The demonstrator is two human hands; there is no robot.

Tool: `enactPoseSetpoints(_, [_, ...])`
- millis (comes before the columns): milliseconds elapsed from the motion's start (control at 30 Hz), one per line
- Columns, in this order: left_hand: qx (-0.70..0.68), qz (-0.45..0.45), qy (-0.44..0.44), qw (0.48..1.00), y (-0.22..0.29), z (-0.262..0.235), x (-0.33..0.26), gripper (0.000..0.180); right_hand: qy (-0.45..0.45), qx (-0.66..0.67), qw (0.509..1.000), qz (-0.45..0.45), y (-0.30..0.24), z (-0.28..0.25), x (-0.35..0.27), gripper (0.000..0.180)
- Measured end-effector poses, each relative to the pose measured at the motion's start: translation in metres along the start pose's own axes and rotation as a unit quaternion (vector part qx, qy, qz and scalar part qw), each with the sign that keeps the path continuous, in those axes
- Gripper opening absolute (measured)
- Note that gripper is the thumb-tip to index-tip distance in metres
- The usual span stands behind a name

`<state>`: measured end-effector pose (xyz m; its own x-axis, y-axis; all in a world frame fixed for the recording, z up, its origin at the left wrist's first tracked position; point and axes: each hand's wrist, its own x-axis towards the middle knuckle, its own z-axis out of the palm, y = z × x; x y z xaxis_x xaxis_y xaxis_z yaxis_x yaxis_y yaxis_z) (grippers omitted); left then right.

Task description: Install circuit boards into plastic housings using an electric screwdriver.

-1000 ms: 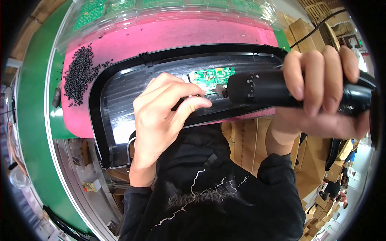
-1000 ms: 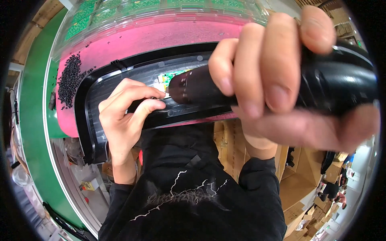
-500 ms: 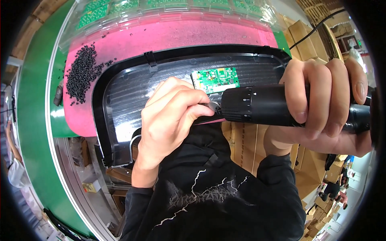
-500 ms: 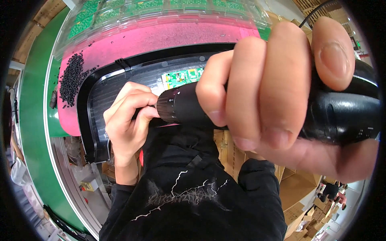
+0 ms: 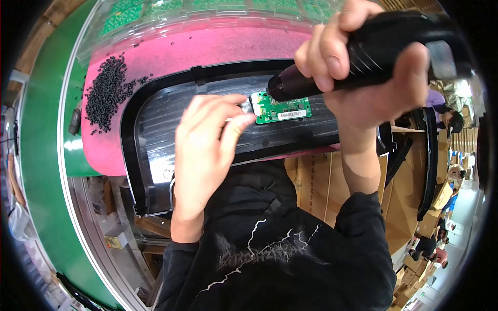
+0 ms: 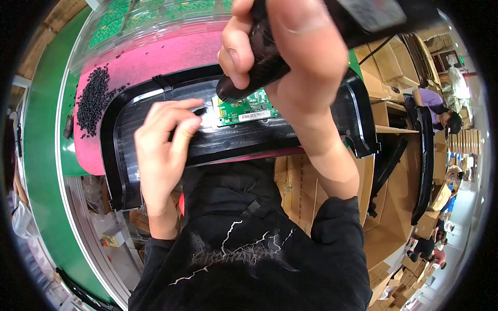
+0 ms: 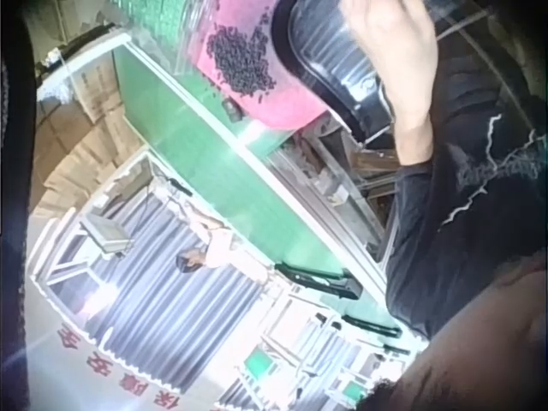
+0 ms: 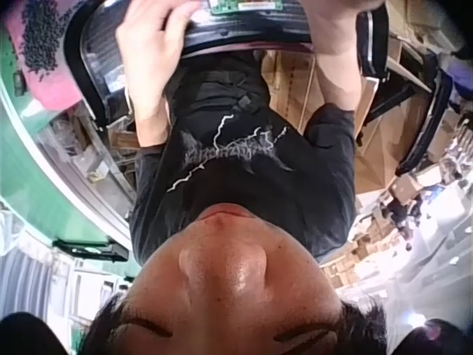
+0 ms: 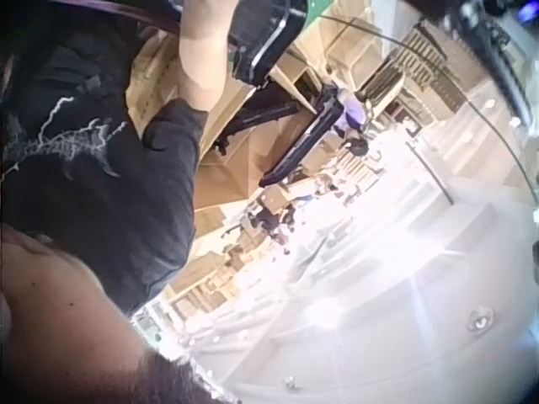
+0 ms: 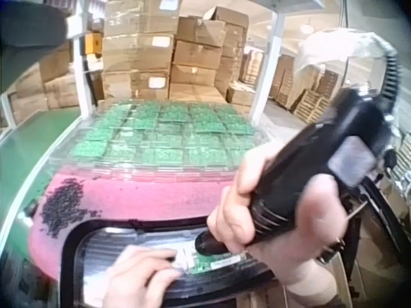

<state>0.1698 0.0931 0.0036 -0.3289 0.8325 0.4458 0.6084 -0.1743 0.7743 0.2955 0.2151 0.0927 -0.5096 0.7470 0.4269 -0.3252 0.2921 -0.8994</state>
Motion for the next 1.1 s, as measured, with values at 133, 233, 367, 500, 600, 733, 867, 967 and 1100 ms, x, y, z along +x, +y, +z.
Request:
enactPoseSetpoints(133, [0.015, 0.032, -0.061, 0.998, -0.006, 0.005, -0.005, 0.016, -0.014, 0.018, 1.000, 0.021, 0.002, 0.004, 0.002, 0.070])
enactPoseSetpoints(233, [0.011, 0.042, -0.071, 0.997, -0.008, 0.004, -0.004, 0.016, -0.021, 0.036, 0.998, 0.042, 0.006, 0.005, 0.003, 0.068])
enactPoseSetpoints(367, [0.024, 0.049, -0.066, 0.996, -0.009, 0.004, -0.005, 0.017, -0.030, 0.060, 0.995, 0.072, 0.014, 0.006, 0.005, 0.065])
enactPoseSetpoints(500, [0.020, 0.050, -0.053, 0.997, -0.009, 0.004, -0.005, 0.016, -0.043, 0.085, 0.990, 0.101, 0.020, 0.007, 0.008, 0.062])
enactPoseSetpoints(600, [0.010, 0.046, -0.058, 0.997, -0.010, 0.004, -0.006, 0.016, -0.114, 0.106, 0.983, 0.098, 0.028, 0.002, 0.016, 0.058])
enactPoseSetpoints(733, [-0.019, 0.028, -0.055, 0.998, -0.012, 0.002, -0.007, 0.015, -0.038, 0.103, 0.989, 0.096, 0.033, 0.008, 0.010, 0.053])
enactPoseSetpoints(867, [-0.033, -0.003, -0.022, 0.999, -0.008, 0.000, -0.007, 0.012, -0.124, 0.113, 0.986, -0.001, 0.034, -0.012, 0.014, 0.066])
enactPoseSetpoints(967, [-0.006, -0.017, -0.015, 1.000, -0.003, -0.003, -0.007, 0.010, -0.188, 0.164, 0.964, -0.090, 0.031, -0.019, 0.010, 0.067])
enactPoseSetpoints(1100, [-0.006, 0.006, 0.003, 1.000, 0.001, -0.003, -0.006, 0.012, -0.264, 0.205, 0.942, -0.037, -0.002, -0.021, 0.006, 0.068])
